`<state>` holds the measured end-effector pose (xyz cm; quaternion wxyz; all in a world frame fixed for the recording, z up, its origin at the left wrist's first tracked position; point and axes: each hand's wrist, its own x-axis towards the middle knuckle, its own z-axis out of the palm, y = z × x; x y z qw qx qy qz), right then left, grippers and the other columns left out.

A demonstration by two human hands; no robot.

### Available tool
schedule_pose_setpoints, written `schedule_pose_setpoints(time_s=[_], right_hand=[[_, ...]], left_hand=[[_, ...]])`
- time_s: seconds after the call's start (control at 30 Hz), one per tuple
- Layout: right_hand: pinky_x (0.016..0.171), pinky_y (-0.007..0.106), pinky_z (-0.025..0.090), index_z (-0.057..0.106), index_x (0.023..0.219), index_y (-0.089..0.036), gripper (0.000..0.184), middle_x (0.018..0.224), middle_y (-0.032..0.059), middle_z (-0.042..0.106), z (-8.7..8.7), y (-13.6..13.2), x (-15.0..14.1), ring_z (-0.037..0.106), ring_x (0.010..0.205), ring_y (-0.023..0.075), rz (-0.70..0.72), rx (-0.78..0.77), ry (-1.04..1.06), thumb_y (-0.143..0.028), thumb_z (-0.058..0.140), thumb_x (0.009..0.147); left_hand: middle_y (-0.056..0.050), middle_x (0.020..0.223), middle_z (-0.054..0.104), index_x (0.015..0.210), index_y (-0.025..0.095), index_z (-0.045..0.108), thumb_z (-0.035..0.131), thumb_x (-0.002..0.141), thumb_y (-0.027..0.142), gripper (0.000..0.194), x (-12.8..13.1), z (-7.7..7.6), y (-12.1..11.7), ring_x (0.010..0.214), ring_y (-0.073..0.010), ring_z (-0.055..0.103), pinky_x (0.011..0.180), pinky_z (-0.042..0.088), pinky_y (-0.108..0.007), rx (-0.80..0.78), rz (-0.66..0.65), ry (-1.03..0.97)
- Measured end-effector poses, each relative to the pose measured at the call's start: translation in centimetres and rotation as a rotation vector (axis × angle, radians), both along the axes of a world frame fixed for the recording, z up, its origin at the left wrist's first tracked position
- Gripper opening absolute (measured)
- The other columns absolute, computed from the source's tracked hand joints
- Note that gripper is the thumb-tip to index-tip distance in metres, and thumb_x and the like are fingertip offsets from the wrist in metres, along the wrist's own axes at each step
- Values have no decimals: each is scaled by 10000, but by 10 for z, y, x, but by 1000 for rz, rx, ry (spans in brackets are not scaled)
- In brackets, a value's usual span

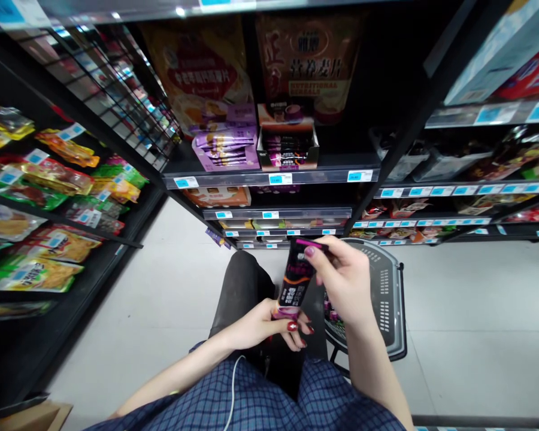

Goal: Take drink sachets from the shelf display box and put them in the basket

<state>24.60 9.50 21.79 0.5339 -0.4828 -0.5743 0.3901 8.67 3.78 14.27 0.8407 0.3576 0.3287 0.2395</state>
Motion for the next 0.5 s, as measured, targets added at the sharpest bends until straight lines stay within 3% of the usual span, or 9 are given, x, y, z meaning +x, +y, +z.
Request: schedule_pose_setpoints(time_s=[0.17, 0.27, 0.4, 0.5], right_hand=[[494, 217, 445, 694, 798, -222, 85, 651, -18, 634, 17, -20, -1, 549, 522, 91, 96, 255, -147, -161, 635, 799], [427, 188, 423, 684, 848, -234, 108, 681, -31, 649, 14, -21, 2, 530, 448, 61, 21, 199, -76, -149, 644, 794], [376, 184, 412, 641, 864, -211, 85, 581, -56, 588, -2, -22, 18, 525, 390, 69, -169, 82, 168, -197, 667, 785], [380, 181, 420, 600, 822, -189, 108, 563, -53, 581, -23, -27, 27, 526, 396, 72, -153, -31, 287, -205, 690, 766]], left_hand=[[-147, 904, 704, 974, 79, 649, 693, 740, 366, 373, -1, -5, 2, 720, -186, 695, 707, 562, -304, 14, -37, -76], [-135, 867, 708, 942, 77, 622, 713, 724, 350, 361, -5, -5, 6, 673, -197, 700, 665, 572, -312, 17, -39, -191], [-95, 784, 719, 870, 109, 577, 695, 741, 355, 302, -23, -4, 19, 566, -199, 690, 514, 561, -278, 134, 234, -144], [-75, 715, 715, 847, 118, 574, 663, 758, 414, 321, -41, 4, 34, 489, -172, 658, 443, 535, -255, 309, 520, -40]])
